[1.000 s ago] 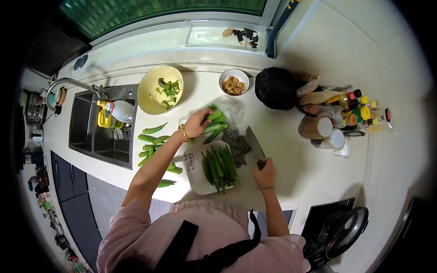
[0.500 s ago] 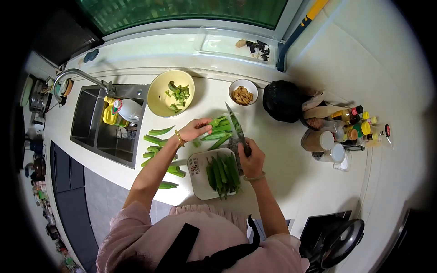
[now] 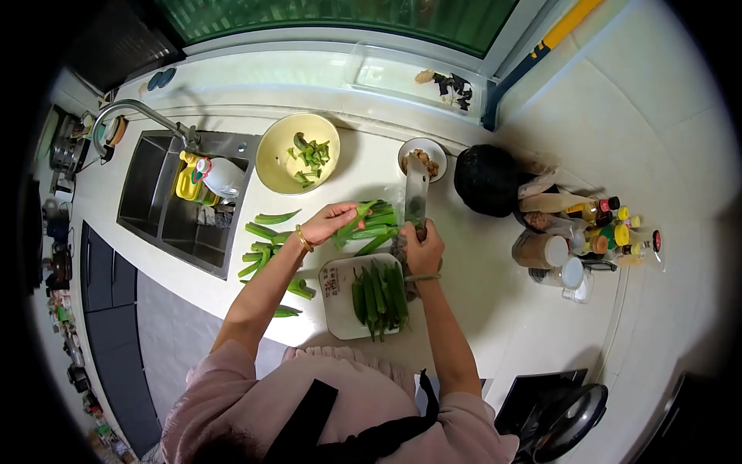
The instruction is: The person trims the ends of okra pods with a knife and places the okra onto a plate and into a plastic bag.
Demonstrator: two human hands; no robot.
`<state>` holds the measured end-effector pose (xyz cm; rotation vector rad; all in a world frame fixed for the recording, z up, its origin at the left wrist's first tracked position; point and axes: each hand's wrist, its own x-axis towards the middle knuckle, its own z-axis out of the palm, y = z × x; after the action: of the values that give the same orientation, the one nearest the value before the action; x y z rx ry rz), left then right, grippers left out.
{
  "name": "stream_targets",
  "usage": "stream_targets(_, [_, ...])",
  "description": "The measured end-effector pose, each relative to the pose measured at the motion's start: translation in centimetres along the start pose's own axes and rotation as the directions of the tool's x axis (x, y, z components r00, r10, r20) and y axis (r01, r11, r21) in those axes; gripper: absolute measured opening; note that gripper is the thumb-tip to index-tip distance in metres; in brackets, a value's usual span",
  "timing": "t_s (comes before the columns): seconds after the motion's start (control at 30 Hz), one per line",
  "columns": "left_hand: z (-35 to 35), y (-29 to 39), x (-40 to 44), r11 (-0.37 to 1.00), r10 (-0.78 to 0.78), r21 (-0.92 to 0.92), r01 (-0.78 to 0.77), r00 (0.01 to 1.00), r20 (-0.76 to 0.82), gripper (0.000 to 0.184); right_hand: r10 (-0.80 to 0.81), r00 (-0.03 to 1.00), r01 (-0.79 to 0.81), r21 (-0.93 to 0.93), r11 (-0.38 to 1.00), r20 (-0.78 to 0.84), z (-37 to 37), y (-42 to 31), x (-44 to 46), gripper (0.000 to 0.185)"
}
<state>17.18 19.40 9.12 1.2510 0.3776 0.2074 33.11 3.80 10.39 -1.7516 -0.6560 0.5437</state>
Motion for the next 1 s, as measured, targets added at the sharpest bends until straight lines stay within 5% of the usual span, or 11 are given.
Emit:
stream_targets(0.03, [-0.2, 0.0, 0.1, 0.999, 0.017, -0.028, -0.018, 1.000, -0.016, 0.030, -0.002, 1.000, 0.002, 0.003, 1.000, 0.005, 0.0, -0.5, -0.1, 0.012])
stream_targets(0.1, [-0.2, 0.5, 0.4, 0.997, 0.074, -0.016, -0.075, 0.996, -0.050, 0.030, -0.327, 0.945, 0.321, -0.177, 0.931, -0.006, -0.1, -2.1, -0.4, 0.011])
stream_targets(0.13, [0.1, 1.2, 0.5, 0.992, 0.128, -0.003, -0.129, 0.989, -0.078, 0.031, -0.331, 0.944, 0.326, -0.173, 0.929, 0.000, -0.1, -3.6, -0.3, 0.011])
stream_targets(0.23, [0.6, 1.6, 0.7, 0.984, 0.172, -0.020, -0.176, 0.975, -0.143, 0.029, -0.620, 0.758, 0.653, -0.232, 0.721, 0.203, 0.3, -6.2, 0.3, 0.028])
stream_targets(0.33, [1.2, 2.4, -0.5, 0.970, 0.190, -0.098, -0.222, 0.946, -0.262, 0.023, -0.649, 0.666, 0.745, -0.268, 0.611, 0.369, 1.0, -9.0, 1.4, 0.040])
stream_targets(0.4, [0.8, 2.5, -1.2, 0.971, 0.228, 0.162, -0.177, 0.889, -0.397, 0.022, -0.654, 0.626, 0.776, -0.258, 0.575, 0.424, 1.7, -9.2, 2.4, 0.047])
stream_targets(0.53, [-0.1, 2.0, -2.1, 0.979, 0.184, 0.175, -0.101, 0.806, -0.562, 0.024, -0.629, 0.518, 0.851, -0.270, 0.451, 0.580, 3.6, -10.6, 3.6, 0.051])
stream_targets(1.0, [-3.0, 0.1, -4.3, 0.988, 0.152, 0.089, -0.124, 0.714, -0.683, 0.025, -0.630, 0.405, 0.902, -0.181, 0.391, 0.663, 9.1, -11.6, 4.3, 0.047])
